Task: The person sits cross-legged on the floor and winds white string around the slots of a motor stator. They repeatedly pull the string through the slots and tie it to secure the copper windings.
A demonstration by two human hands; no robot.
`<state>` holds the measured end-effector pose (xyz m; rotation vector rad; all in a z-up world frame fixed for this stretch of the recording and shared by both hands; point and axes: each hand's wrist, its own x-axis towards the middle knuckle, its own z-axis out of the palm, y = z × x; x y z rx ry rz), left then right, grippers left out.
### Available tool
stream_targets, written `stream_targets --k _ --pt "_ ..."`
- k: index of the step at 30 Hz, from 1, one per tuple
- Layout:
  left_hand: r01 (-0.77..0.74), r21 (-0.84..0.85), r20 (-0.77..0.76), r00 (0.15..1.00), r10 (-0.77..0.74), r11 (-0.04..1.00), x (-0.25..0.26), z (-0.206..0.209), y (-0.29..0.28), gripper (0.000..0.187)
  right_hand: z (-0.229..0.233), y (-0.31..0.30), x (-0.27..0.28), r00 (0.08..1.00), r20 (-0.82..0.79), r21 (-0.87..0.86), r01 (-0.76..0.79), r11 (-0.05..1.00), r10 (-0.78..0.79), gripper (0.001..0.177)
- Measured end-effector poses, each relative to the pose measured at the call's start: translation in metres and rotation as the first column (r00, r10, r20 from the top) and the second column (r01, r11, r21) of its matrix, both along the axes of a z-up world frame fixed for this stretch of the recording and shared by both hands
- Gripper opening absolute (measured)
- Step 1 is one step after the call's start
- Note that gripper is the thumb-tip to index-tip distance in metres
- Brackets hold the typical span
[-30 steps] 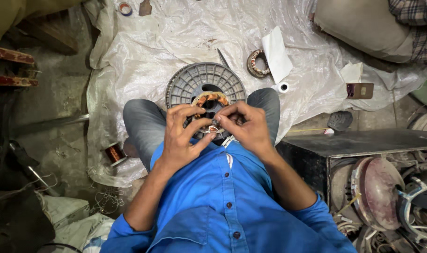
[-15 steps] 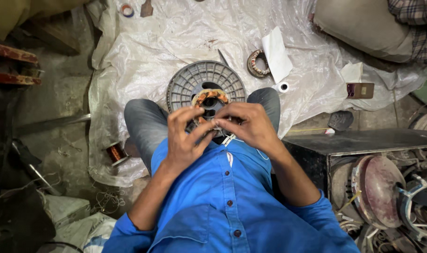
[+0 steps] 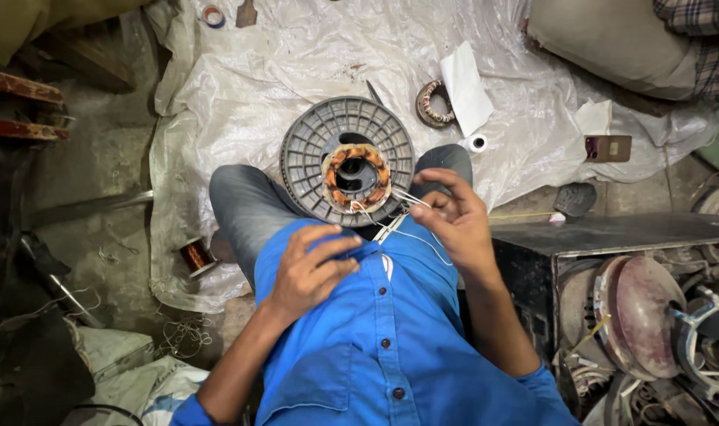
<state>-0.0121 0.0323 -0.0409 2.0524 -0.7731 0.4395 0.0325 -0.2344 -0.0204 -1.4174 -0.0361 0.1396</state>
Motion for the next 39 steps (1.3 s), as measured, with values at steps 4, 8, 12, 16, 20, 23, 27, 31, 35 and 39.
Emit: stream_targets --k 4,8,12,16,20,23,27,31,35,39 --pt "0.196 0.029 -0.081 0.978 -0.193 0.980 -0.012 -0.006 0.004 0.012 -0.020 -0.020 -0.011 0.986 -0.162 -0.059 -0.051 0.997 0.041 0.040" --pt "0.073 -0.068 -0.241 0.967 -0.088 0.995 -0.013 -0.019 -0.003 0.015 -0.012 -0.022 -0.016 0.935 -0.259 -0.460 -0.339 0.821 0.241 0.020" --pt "0.060 -0.103 -0.470 0.877 -0.102 0.993 -0.004 -0.031 -0.004 0.012 0.033 -0.006 -0.025 0.874 0.257 -0.545 -0.221 0.809 0.412 0.020" --pt "0.070 -0.305 -0.523 0.821 -0.228 0.950 0.003 -0.033 -0.029 0.018 0.067 0.044 -0.039 0.438 0.429 -0.735 -0.339 0.587 0.790 0.030" --pt "-0.021 -0.222 -0.807 0.565 -0.172 0.975 0.009 -0.033 -0.049 0.023 0.055 0.064 -0.049 0.354 0.288 -0.767 -0.471 0.436 0.890 0.031" --pt "-0.015 -0.228 -0.775 0.608 -0.172 0.974 0.008 -0.032 -0.045 0.024 0.019 0.028 -0.034 0.625 0.452 -0.684 -0.214 0.697 0.636 0.019" --pt "-0.004 -0.218 -0.640 0.756 -0.140 0.976 0.002 -0.029 -0.036 0.021 -0.050 -0.003 -0.019 0.943 0.328 -0.544 0.133 0.828 0.064 0.012" --pt "0.006 -0.131 -0.652 0.752 -0.091 0.991 -0.003 -0.026 -0.034 0.022 -0.103 -0.003 -0.019 0.996 0.043 -0.258 -0.063 0.964 0.076 0.016" --pt "-0.021 -0.169 -0.516 0.853 -0.070 0.985 0.000 -0.032 -0.032 0.019 -0.109 0.006 -0.019 0.921 0.237 -0.409 -0.194 0.892 0.309 0.031" --pt "-0.061 -0.200 -0.652 0.753 -0.087 0.978 -0.001 -0.049 -0.032 0.018 -0.075 0.013 -0.022 0.919 -0.011 -0.414 -0.362 0.835 0.393 0.026"
